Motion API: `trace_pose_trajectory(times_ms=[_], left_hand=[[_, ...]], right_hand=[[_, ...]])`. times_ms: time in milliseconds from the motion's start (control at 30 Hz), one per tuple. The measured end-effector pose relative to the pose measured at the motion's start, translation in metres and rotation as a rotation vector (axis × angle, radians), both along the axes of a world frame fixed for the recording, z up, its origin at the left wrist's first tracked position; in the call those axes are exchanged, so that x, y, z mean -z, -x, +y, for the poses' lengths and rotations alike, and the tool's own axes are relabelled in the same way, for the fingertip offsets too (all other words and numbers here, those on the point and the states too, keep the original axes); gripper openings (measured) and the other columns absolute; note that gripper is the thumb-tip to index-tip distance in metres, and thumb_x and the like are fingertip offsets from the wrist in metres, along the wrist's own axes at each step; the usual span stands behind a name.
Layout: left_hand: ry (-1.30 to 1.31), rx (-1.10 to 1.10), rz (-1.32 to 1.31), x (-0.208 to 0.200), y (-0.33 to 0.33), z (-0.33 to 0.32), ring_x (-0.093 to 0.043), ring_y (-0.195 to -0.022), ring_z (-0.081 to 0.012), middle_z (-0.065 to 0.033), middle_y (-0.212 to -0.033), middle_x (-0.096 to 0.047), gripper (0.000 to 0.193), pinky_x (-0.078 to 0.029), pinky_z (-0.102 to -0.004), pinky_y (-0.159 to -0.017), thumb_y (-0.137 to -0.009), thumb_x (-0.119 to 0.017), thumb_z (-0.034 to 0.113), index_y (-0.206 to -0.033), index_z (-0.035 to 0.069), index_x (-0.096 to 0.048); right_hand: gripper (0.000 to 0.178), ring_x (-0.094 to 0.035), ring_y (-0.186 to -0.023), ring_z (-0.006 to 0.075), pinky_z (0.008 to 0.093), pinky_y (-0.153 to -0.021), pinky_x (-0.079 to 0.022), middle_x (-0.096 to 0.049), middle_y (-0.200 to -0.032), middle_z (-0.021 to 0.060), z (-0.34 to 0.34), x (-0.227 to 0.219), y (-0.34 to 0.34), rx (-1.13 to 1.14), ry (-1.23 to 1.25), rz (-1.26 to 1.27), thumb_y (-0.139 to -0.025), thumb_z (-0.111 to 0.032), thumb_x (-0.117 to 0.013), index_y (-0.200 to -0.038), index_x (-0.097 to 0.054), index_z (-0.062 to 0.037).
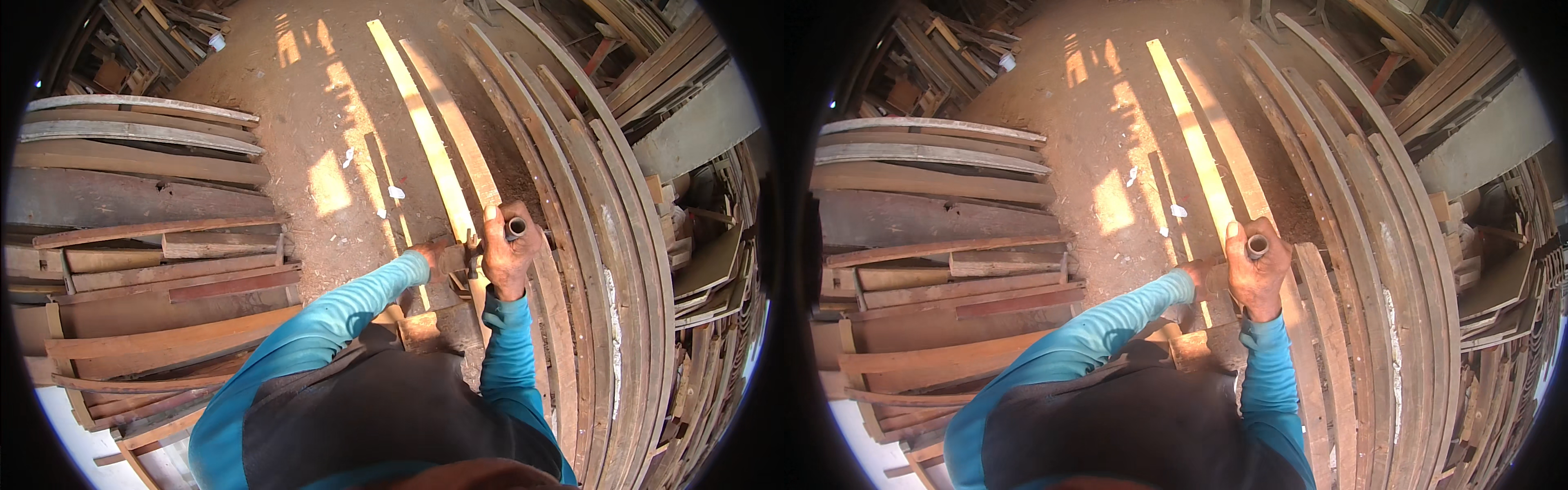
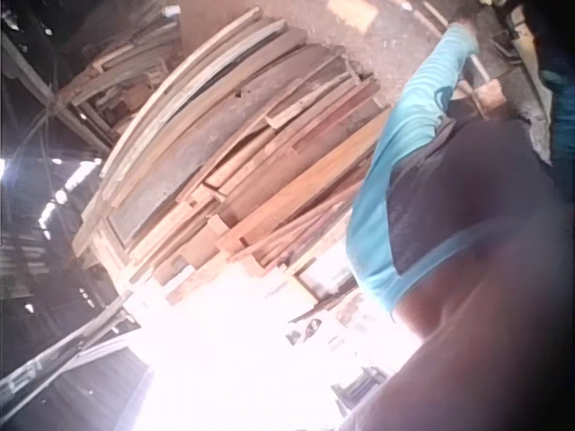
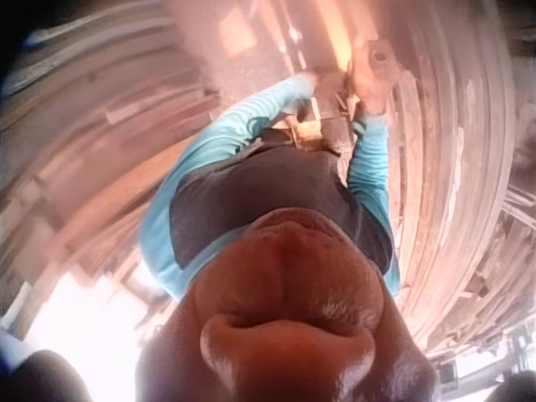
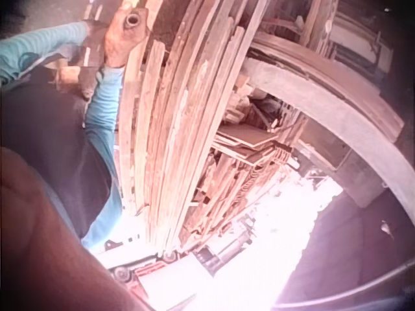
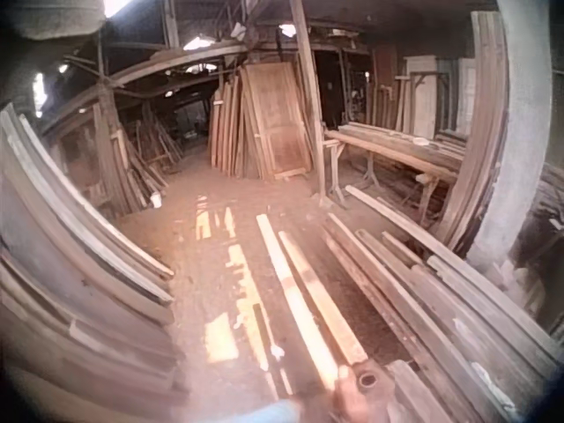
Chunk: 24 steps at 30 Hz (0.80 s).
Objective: The person hammers a small piece of wood into a longer wooden beam and uses the claw of the hammer to pry and pull the wood apart while working in an outdoor wood storage area.
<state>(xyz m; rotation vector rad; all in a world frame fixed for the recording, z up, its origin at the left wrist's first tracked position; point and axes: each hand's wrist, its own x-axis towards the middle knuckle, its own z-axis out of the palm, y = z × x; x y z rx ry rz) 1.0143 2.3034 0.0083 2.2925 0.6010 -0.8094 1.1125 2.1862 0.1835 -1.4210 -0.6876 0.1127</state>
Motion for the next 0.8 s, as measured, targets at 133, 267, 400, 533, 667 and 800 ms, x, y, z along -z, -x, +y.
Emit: trace_pose_trajectory(times_ms=[133,267,400,533,667,800], left_hand=[[-0.065,0.068,-0.052,0.010,0.004,0.001,-0.061,-0.117,-0.0415,-0.0277,-0.129,-0.058,0.096,-0.051,-0.0444,-0.098,-0.072,-0.083,0.042,-0.146,0.001,-0.036],[0.056,0.078,0.000,0.019,-0.006,-0.003,-0.060,-0.118,-0.0415,-0.0278,-0.127,-0.060,0.093,-0.051,-0.0458,-0.099,-0.072,-0.082,0.043,-0.144,0.001,-0.039],[-0.026,0.057,0.007,0.009,-0.007,-0.001,-0.058,-0.121,-0.0406,-0.0270,-0.132,-0.058,0.093,-0.049,-0.0457,-0.101,-0.073,-0.080,0.043,-0.145,0.004,-0.038],[-0.014,0.015,-0.072,0.041,0.007,-0.005,-0.058,-0.121,-0.0431,-0.0297,-0.133,-0.056,0.089,-0.049,-0.0470,-0.102,-0.073,-0.080,0.038,-0.144,0.005,-0.038],[0.106,0.002,0.011,0.012,-0.007,0.007,-0.059,-0.119,-0.0438,-0.0291,-0.131,-0.058,0.097,-0.049,-0.0467,-0.102,-0.071,-0.081,0.038,-0.147,0.003,-0.033],[0.043,0.099,0.030,0.033,0.000,0.002,-0.057,-0.123,-0.0415,-0.0266,-0.136,-0.055,0.105,-0.049,-0.0454,-0.104,-0.069,-0.082,0.041,-0.152,0.005,-0.028]], right_hand=[[0.033,-0.034,-0.059,0.0045,0.0274,-0.051,-0.027,-0.038,-0.060,-0.0027,0.016,-0.011,-0.014,-0.088,0.046,0.134,-0.092,-0.009,-0.065,-0.066,-0.045,-0.0050],[0.033,-0.033,-0.059,0.0060,0.0289,-0.051,-0.027,-0.036,-0.059,-0.0014,0.022,-0.014,-0.017,-0.057,0.184,0.154,-0.093,-0.012,-0.065,-0.068,-0.045,-0.0044],[0.029,-0.039,-0.054,0.0055,0.0255,-0.049,-0.032,-0.043,-0.058,-0.0016,-0.015,0.000,0.021,0.005,0.043,-0.148,-0.089,-0.004,-0.069,-0.069,-0.048,-0.0060],[0.034,-0.034,-0.056,0.0041,0.0273,-0.047,-0.029,-0.038,-0.057,-0.0026,-0.002,-0.008,0.019,-0.008,0.085,-0.055,-0.091,-0.007,-0.068,-0.067,-0.043,-0.0056],[0.034,-0.040,-0.056,0.0055,0.0261,-0.049,-0.033,-0.044,-0.057,-0.0008,0.006,-0.008,0.021,0.097,0.127,-0.025,-0.092,-0.008,-0.068,-0.067,-0.044,-0.0055],[0.027,-0.049,-0.051,0.0135,0.0281,-0.050,-0.040,-0.053,-0.057,0.0064,-0.048,0.010,0.058,0.015,-0.124,-0.095,-0.089,-0.002,-0.061,-0.067,-0.045,-0.0040]])
